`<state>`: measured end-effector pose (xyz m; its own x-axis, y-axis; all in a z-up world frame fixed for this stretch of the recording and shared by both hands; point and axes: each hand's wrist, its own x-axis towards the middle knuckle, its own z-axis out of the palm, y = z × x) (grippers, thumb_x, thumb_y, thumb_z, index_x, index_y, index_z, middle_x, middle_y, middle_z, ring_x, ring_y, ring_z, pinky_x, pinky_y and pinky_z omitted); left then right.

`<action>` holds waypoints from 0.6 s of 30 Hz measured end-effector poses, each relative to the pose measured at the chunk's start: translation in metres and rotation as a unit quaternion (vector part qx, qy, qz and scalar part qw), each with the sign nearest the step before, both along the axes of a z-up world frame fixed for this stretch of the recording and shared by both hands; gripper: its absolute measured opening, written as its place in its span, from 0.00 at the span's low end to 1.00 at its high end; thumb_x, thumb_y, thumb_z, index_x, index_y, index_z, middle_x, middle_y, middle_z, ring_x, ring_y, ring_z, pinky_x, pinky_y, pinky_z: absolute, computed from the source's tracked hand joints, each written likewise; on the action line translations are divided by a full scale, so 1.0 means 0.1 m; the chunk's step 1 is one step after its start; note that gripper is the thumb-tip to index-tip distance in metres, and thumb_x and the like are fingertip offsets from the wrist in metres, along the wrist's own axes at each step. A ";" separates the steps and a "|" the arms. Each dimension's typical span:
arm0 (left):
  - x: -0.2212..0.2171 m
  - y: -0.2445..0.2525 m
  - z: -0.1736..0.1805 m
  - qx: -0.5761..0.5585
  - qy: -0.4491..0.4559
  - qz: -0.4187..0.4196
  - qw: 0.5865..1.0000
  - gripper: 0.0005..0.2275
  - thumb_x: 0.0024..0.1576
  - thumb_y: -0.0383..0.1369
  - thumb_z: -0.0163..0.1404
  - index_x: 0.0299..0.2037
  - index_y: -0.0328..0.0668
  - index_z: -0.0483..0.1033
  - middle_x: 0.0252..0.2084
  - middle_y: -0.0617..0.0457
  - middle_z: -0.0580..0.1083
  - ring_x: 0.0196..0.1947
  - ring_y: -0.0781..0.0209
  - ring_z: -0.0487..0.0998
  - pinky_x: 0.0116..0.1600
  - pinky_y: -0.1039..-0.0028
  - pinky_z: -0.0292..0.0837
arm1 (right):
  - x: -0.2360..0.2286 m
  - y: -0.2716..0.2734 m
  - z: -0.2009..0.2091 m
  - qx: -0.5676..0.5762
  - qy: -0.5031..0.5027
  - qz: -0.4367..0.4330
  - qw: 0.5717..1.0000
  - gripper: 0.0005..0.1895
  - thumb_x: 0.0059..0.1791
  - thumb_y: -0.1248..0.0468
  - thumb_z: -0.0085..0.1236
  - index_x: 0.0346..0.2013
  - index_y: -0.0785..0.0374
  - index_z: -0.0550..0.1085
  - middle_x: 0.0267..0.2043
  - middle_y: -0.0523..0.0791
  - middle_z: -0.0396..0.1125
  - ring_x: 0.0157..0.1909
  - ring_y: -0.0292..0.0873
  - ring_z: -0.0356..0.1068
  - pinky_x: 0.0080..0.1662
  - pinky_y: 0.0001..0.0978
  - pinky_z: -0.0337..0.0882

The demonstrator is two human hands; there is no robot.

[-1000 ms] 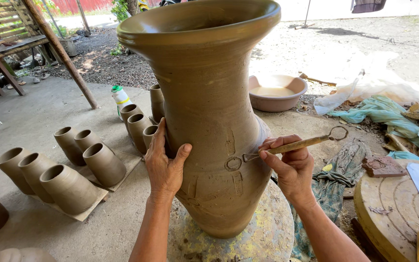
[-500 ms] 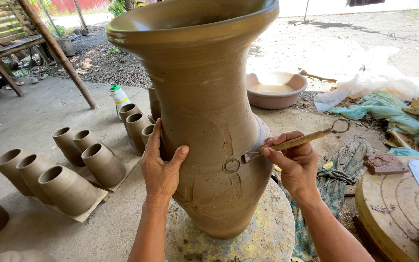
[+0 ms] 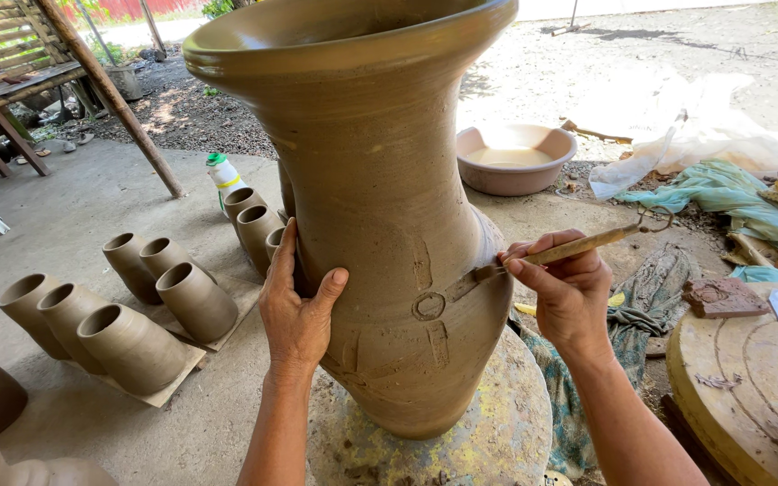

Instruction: The person carves a sun-like pattern into the surface of a large clay vase using a wire loop tool, then begins to carve a horizontal band around the middle of the vase.

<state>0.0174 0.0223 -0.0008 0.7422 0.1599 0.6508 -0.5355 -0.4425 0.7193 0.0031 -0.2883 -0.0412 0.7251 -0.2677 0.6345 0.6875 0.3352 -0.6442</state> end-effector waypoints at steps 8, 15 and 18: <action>-0.04 -0.01 0.03 0.003 -0.002 0.003 1.000 0.49 0.46 0.68 0.51 0.72 0.41 0.60 0.67 0.37 0.69 0.68 0.46 0.70 0.69 0.54 0.66 | -0.01 -0.60 0.04 -0.043 -0.012 -0.182 0.982 0.11 0.51 0.77 0.62 0.44 0.64 0.72 0.43 0.52 0.72 0.49 0.44 0.76 0.54 0.37 0.80; -0.07 -0.05 0.02 -0.012 -0.011 0.008 1.000 0.50 0.49 0.67 0.52 0.73 0.37 0.54 0.67 0.33 0.66 0.68 0.41 0.69 0.69 0.52 0.64 | -0.43 -0.35 -0.11 -0.041 -0.040 -0.065 0.996 0.06 0.51 0.74 0.58 0.43 0.68 0.75 0.45 0.53 0.74 0.48 0.45 0.77 0.51 0.38 0.81; -0.07 -0.08 0.04 -0.028 -0.004 0.013 1.000 0.51 0.48 0.67 0.50 0.74 0.37 0.50 0.67 0.32 0.64 0.67 0.39 0.67 0.67 0.52 0.64 | -0.62 -0.10 -0.09 -0.086 -0.036 -0.046 0.995 0.03 0.52 0.71 0.57 0.40 0.64 0.76 0.44 0.52 0.75 0.46 0.46 0.77 0.51 0.37 0.83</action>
<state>0.0106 0.0145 0.0034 0.7315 0.2161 0.6466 -0.5301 -0.4161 0.7388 -0.0586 -0.2979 -0.0504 0.6541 -0.2141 0.7255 0.7561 0.1582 -0.6350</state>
